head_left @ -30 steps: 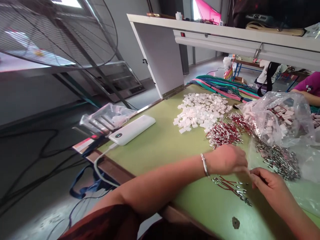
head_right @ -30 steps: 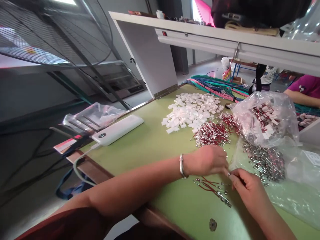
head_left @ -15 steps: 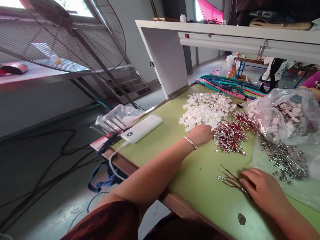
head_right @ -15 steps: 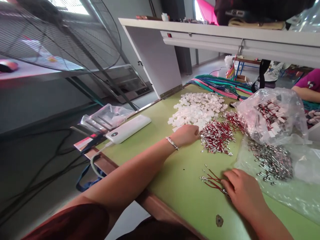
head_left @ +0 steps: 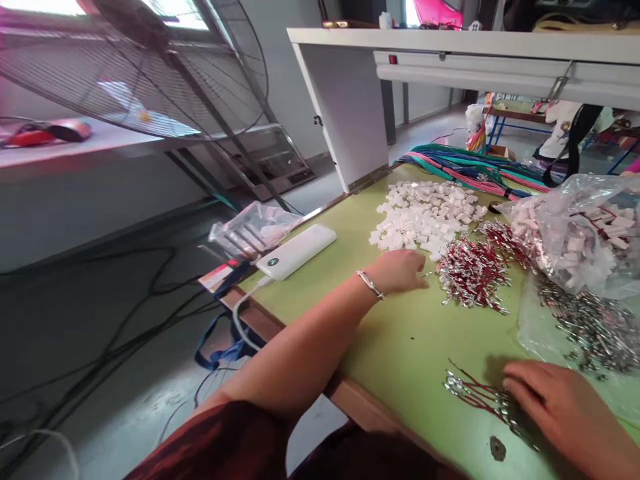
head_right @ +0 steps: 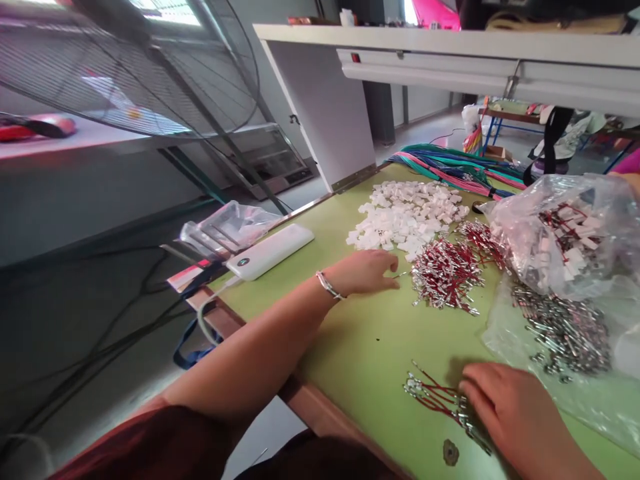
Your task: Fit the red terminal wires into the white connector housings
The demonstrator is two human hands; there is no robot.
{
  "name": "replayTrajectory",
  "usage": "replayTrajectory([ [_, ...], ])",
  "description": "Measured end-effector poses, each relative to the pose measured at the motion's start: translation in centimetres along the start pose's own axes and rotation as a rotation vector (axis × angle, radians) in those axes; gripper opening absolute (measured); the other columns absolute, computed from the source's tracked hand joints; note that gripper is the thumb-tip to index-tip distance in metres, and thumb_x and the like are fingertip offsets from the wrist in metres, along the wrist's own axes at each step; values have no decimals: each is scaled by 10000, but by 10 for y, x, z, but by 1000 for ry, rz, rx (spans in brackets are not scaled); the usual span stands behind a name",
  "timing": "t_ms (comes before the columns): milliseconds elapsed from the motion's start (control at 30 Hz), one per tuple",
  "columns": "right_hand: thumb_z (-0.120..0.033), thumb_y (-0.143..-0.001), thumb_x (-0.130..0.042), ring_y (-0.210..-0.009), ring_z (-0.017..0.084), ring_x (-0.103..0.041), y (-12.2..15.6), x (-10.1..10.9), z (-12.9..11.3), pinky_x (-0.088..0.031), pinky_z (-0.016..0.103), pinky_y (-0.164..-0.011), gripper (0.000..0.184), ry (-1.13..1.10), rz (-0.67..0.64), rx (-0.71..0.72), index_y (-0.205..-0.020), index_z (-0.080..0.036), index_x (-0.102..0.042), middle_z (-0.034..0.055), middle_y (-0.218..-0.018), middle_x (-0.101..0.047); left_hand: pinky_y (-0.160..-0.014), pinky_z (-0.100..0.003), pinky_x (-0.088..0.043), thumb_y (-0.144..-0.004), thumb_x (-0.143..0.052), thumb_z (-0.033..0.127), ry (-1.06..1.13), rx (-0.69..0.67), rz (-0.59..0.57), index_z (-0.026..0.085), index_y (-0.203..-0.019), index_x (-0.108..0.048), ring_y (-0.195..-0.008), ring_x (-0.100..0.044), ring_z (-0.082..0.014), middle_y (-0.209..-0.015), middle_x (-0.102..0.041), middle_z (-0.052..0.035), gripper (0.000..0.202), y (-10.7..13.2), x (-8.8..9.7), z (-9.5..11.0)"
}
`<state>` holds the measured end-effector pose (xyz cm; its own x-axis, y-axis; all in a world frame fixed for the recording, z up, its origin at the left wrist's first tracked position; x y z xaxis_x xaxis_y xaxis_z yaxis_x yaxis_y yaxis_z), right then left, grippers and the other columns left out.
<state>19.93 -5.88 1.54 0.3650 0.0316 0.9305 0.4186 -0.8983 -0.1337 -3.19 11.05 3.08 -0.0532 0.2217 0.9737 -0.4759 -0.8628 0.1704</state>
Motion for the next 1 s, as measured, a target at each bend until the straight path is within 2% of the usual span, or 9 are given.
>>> replayTrajectory([
  [167, -408, -869, -515, -644, 191, -674, 21, 57, 69, -482, 292, -571, 236, 156, 258, -340, -849, -264, -700, 9, -788, -746, -837, -323, -442, -873, -386, 136, -29, -89, 67, 104, -899, -598, -928, -595, -229, -988, -646, -151, 216, -9, -19, 17],
  [300, -406, -876, -486, -658, 193, -646, 38, 79, 106, -477, 306, -598, 266, 257, 344, -499, -858, -231, -686, 29, -803, -719, -770, -313, -446, -887, -368, 199, 50, -98, 60, 153, -786, -528, -805, -577, -204, -874, -618, -110, 194, -9, -9, 4],
  [433, -323, -891, -495, -788, 204, -630, 18, 56, 97, -464, 311, -648, 224, 359, 244, -435, -883, -221, -694, 54, -899, -677, -668, -277, -423, -896, -359, 259, 246, 12, 194, 186, -802, -495, -724, -538, -168, -795, -603, -50, 181, 0, 25, -5],
  [533, -262, -903, -495, -799, 211, -613, -2, 37, 85, -428, 306, -617, 206, 579, 134, -441, -870, -213, -692, 74, -883, -660, -625, -248, -408, -872, -423, 290, 499, 58, 281, 183, -847, -541, -707, -521, -146, -773, -603, -27, 162, 9, 36, 9],
  [600, -237, -909, -488, -797, 216, -608, -9, 31, 83, -412, 304, -597, 210, 663, 102, -466, -833, -201, -680, 92, -864, -651, -567, -227, -391, -880, -429, 321, 688, 4, 225, 176, -896, -576, -640, -495, -123, -726, -594, -13, 207, 11, 27, 29],
  [700, -216, -909, -473, -819, 237, -605, -13, 32, 84, -406, 311, -589, 211, 678, 107, -475, -817, -183, -661, 116, -873, -643, -538, -206, -374, -885, -437, 307, 892, -199, 18, 161, -788, -607, -575, -451, -90, -643, -561, 8, 245, 15, 3, 70],
  [800, -232, -909, -448, -812, 236, -597, -12, 41, 77, -405, 313, -594, 210, 620, 201, -443, -830, -186, -637, 115, -888, -637, -529, -197, -374, -827, -533, 258, 1021, -280, -61, 146, -735, -626, -560, -448, -77, -607, -550, 22, 173, 18, -20, 97],
  [900, -299, -921, -412, -716, 204, -596, -9, 50, 54, -414, 299, -588, 215, 340, 386, -403, -890, -197, -599, 83, -831, -652, -539, -192, -409, -815, -578, 257, 1130, -317, -130, 141, -733, -654, -567, -488, -75, -614, -585, 20, 161, 21, -38, 117],
  [1000, -348, -938, -407, -573, 152, -575, -12, 39, 25, -413, 258, -548, 203, -7, 360, -362, -914, -217, -559, 10, -698, -647, -543, -183, -429, -810, -597, 241, 1165, -296, -121, 146, -725, -675, -570, -505, -73, -611, -611, 20, 149, 22, -46, 123],
])
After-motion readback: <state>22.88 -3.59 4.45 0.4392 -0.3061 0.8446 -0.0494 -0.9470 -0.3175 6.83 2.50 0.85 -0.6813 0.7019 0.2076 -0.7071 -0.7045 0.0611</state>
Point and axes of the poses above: each hand's wrist, its own y-axis away from the middle knuckle, its own x-axis out of the back of the hand, z = x × y, the point moved 6 cm from there along -y, towards the middle knuckle
